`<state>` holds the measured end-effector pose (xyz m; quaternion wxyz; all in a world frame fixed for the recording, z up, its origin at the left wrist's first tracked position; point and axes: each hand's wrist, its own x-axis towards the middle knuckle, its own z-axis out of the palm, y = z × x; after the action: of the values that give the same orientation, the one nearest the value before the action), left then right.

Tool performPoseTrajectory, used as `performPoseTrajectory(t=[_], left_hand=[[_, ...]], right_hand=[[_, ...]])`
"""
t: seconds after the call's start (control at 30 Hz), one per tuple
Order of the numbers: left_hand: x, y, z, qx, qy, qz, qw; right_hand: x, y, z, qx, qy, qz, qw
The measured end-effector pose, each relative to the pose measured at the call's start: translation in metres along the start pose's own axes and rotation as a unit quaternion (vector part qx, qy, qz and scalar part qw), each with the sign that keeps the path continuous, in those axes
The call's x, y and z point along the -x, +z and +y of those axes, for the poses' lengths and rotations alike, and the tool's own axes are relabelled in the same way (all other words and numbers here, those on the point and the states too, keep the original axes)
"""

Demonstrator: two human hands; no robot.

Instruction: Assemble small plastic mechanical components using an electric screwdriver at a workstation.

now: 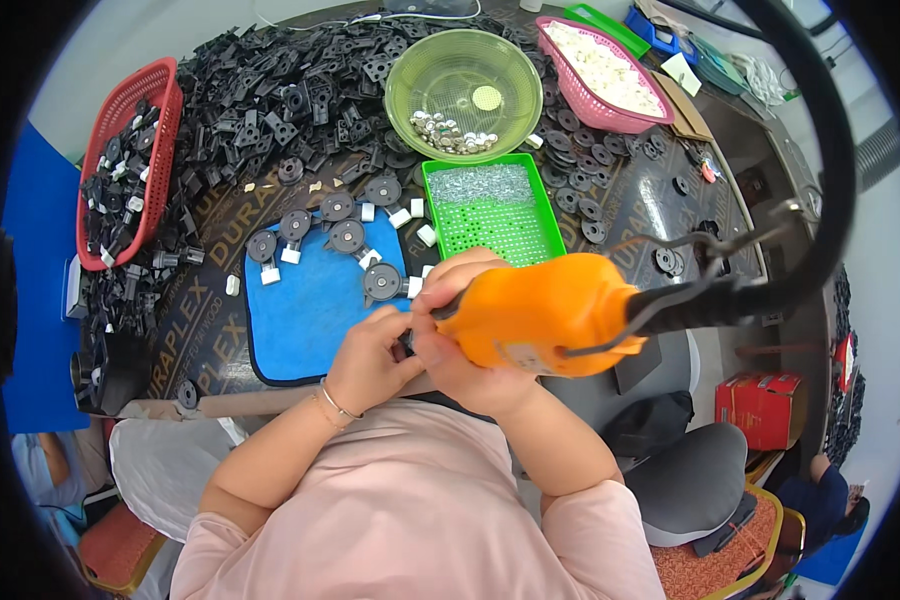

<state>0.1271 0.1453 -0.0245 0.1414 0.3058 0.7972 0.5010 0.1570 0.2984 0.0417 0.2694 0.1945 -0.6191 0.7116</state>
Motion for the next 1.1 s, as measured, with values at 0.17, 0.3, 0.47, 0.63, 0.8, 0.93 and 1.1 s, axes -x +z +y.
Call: performPoseTrajectory(t=[0.17, 0.3, 0.47, 0.63, 0.8, 0.93, 1.1], left_hand=[[0.0, 0.001, -0.004, 0.004, 0.009, 0.005, 1.0], [0.0, 0.002, -0.008, 0.005, 0.025, 0.011, 1.0], [0.001, 0.003, -0.011, -0.004, 0.044, 0.017, 0.999], [0.001, 0.004, -0.011, 0.004, 0.046, 0.019, 0.999], [0.0, 0.003, -0.011, 0.001, 0.043, 0.012, 0.999], [0.0, 0.006, -0.016, -0.009, 0.048, 0.014, 0.999], [0.0, 0.006, -0.016, -0.015, 0.055, 0.009, 0.998]], right_hand=[[0.0, 0.002, 0.006, 0.059, 0.006, -0.038, 0.998], [0.001, 0.005, 0.01, 0.062, 0.002, -0.04, 0.997], [-0.001, 0.007, 0.008, 0.054, -0.005, -0.065, 0.996], [0.001, 0.005, 0.006, 0.055, -0.005, -0.067, 0.996], [-0.002, 0.008, 0.006, 0.054, 0.002, -0.061, 0.997], [-0.001, 0.01, 0.008, 0.044, 0.016, -0.094, 0.994], [-0.002, 0.01, 0.01, 0.049, 0.014, -0.112, 0.992]])
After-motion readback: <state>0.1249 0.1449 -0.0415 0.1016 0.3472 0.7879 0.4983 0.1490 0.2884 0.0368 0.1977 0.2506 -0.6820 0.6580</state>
